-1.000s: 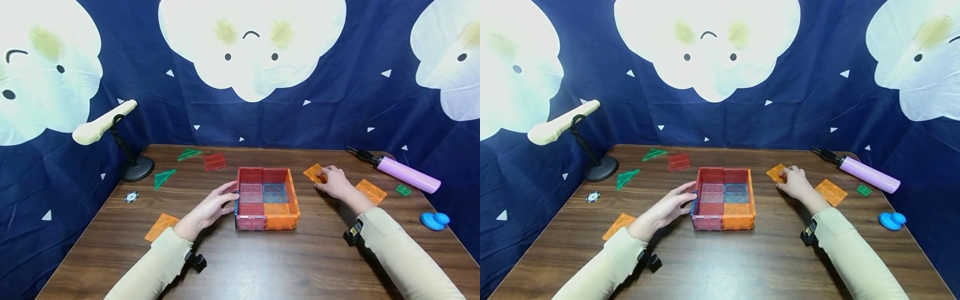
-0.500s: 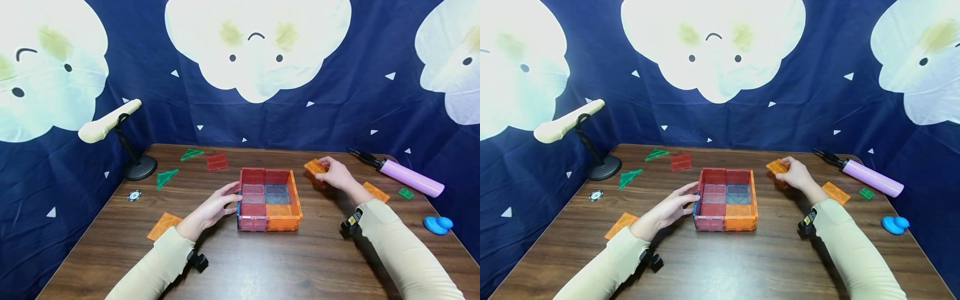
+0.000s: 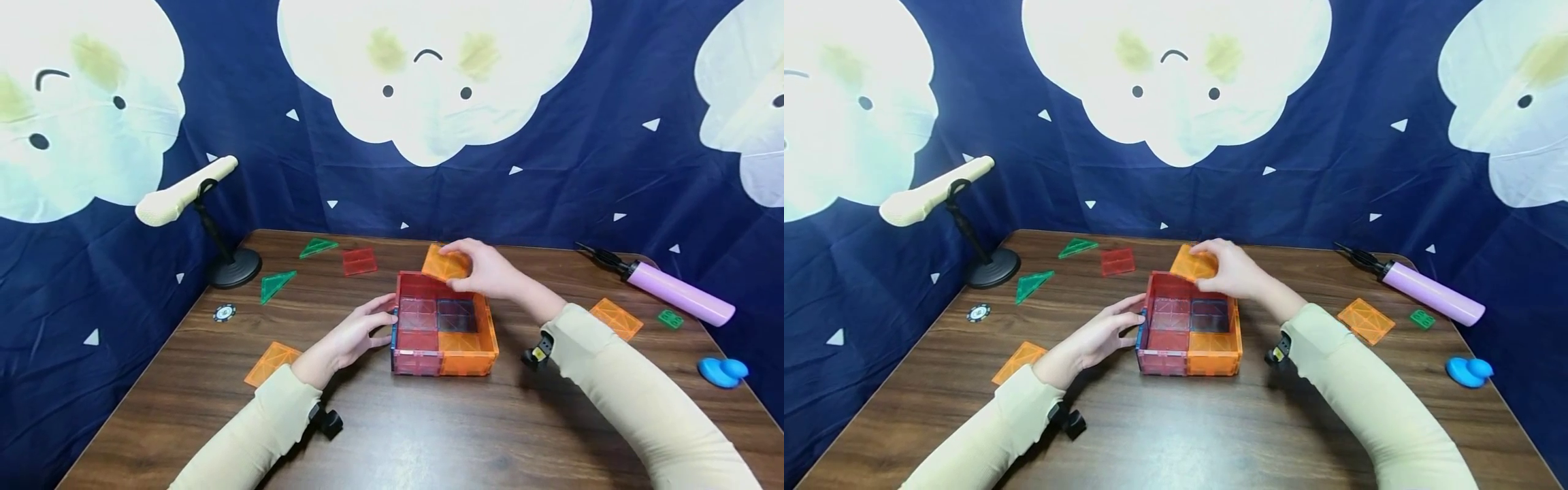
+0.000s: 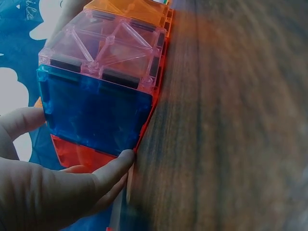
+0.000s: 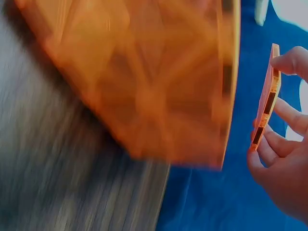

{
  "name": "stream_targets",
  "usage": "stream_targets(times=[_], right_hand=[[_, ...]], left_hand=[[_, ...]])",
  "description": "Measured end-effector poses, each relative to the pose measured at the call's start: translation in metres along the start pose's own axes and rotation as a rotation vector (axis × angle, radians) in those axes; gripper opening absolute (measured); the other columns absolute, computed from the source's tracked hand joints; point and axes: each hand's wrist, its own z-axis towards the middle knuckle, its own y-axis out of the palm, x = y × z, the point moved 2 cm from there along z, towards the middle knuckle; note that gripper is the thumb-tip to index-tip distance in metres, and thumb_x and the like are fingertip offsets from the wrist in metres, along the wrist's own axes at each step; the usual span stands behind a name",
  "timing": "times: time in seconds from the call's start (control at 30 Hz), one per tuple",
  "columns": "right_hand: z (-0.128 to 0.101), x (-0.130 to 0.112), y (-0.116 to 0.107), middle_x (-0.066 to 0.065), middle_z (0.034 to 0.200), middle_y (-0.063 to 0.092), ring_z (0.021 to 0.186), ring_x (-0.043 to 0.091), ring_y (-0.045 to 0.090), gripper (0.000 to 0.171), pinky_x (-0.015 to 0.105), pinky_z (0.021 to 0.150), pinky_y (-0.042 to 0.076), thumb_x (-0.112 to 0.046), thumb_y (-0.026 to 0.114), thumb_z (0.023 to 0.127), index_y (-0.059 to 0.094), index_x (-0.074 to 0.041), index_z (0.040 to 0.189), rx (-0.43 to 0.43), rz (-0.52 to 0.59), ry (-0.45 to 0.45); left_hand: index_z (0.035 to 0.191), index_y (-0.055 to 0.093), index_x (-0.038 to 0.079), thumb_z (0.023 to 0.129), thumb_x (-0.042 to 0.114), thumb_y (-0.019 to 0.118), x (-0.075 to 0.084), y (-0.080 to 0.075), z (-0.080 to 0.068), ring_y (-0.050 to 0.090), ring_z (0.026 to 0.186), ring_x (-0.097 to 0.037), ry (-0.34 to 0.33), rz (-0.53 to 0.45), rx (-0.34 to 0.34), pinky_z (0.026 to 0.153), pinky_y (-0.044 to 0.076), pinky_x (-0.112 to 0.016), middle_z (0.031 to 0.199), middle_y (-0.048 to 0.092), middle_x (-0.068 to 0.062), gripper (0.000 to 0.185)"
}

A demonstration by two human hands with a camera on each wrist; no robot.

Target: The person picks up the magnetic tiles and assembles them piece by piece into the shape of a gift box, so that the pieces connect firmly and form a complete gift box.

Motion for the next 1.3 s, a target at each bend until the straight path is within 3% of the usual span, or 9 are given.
stream_targets(times=[0.1,0.27,0.6,0.87,1.1,1.3], right_hand=[[0.005,-0.014,0.014,0.015,0.133,0.061,0.119,0.032,0.052,0.057,0.050,0.099,0.044,-0.020,0.081,0.077,0.065,-0.007,0.130,-0.071,-0.019,-0.054],[0.007,-0.025,0.030,0.012,0.133,0.059,0.122,0.031,0.050,0.057,0.050,0.102,0.043,-0.020,0.083,0.077,0.065,-0.009,0.130,-0.162,-0.027,-0.059],[0.006,-0.024,0.036,0.011,0.133,0.059,0.125,0.031,0.050,0.054,0.050,0.106,0.042,-0.015,0.083,0.078,0.065,-0.007,0.128,-0.181,-0.028,-0.090],[0.008,-0.023,0.036,0.013,0.139,0.057,0.130,0.032,0.049,0.053,0.052,0.110,0.038,-0.020,0.082,0.082,0.064,-0.006,0.130,-0.207,-0.026,-0.130],[0.001,-0.021,0.025,0.012,0.136,0.060,0.130,0.030,0.052,0.051,0.050,0.110,0.039,-0.022,0.082,0.087,0.064,-0.005,0.131,-0.141,0.028,-0.139],[-0.040,-0.005,-0.008,0.012,0.137,0.062,0.131,0.032,0.053,0.040,0.054,0.108,0.039,-0.018,0.072,0.096,0.062,-0.006,0.134,-0.011,0.064,0.027]], left_hand=[[0.160,0.027,0.006,0.098,0.011,0.057,0.002,0.001,0.000,0.031,0.144,-0.033,-0.008,0.005,0.000,0.114,0.031,-0.060,0.162,0.028,-0.018,0.069],[0.159,0.029,0.006,0.097,0.011,0.057,0.003,0.002,0.002,0.033,0.144,-0.033,-0.011,0.004,0.000,0.113,0.031,-0.060,0.161,0.031,-0.017,0.068],[0.158,0.031,0.005,0.097,0.011,0.058,0.002,0.004,0.006,0.036,0.142,-0.035,-0.009,0.022,-0.007,0.112,0.034,-0.059,0.157,0.036,-0.017,0.067],[0.156,0.033,0.003,0.100,0.016,0.057,0.014,-0.003,0.020,0.041,0.131,-0.033,0.005,0.048,0.116,0.112,0.037,-0.053,0.146,0.043,-0.018,0.062],[0.157,0.037,0.011,0.100,0.016,0.060,0.016,-0.002,0.033,0.044,0.129,-0.032,0.010,0.040,0.125,0.110,0.038,-0.050,0.150,0.042,-0.014,0.062],[0.157,0.037,0.011,0.099,0.017,0.061,0.014,-0.001,0.036,0.042,0.133,-0.034,0.019,0.065,0.123,0.110,0.036,-0.053,0.156,0.039,-0.014,0.063]])
